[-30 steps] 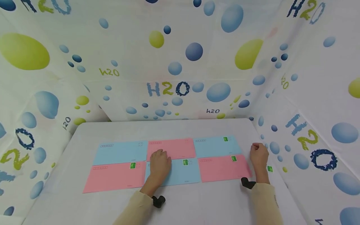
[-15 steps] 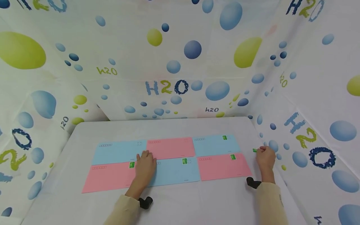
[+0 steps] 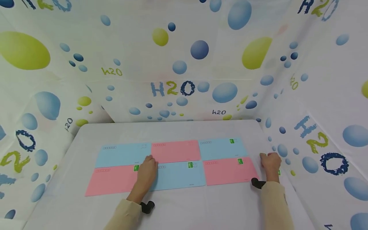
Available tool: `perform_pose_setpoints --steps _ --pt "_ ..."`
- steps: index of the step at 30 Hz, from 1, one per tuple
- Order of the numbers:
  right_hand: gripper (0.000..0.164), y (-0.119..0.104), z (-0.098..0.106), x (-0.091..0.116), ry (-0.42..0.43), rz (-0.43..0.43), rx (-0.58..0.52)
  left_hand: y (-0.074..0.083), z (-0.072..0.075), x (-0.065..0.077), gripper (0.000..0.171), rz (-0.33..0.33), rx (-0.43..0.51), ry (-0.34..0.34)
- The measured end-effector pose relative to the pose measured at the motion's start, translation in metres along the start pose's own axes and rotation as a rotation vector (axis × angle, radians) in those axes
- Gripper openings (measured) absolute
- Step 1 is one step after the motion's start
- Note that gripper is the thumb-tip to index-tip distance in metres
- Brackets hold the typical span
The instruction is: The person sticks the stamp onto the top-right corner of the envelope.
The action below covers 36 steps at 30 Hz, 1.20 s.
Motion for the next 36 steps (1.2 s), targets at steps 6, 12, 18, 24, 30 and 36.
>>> perform_pose_setpoints --steps 6,12,18,24,30,36 --pt "0.047 -0.002 -0.002 -0.004 -0.023 0.003 0.047 0.000 -0.001 -0.001 0.029 -0.036 -0.053 0.003" --pt "0.042 -0.003 -0.001 -0.002 -0.025 0.008 0.050 0.002 0.000 -0.001 0.029 -0.034 -0.039 0.005" --pt "0.053 -0.001 -0.003 -0.001 -0.029 -0.042 0.008 0.000 0.000 -0.001 0.030 -0.023 -0.029 0.014" --pt "0.049 0.000 -0.003 -0.001 -0.041 -0.051 0.020 -0.001 -0.001 -0.002 0.031 -0.008 0.002 0.012" --pt "0.045 0.000 -0.004 0.002 -0.039 -0.015 0.028 -0.001 0.000 -0.001 0.030 -0.017 0.010 0.024" --pt "0.046 0.001 -0.006 0.006 -0.001 -0.045 -0.030 0.001 0.000 0.002 0.024 -0.085 -0.038 0.032"
Point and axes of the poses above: each hand's wrist, its own x-axis away from the middle knuckle, its own z-axis out of the back of the hand, y = z × x, the point moved 4 cm from there along -x, towards the middle knuckle, and after that the axes turned 7 degrees about x, right-handed, at the moved point
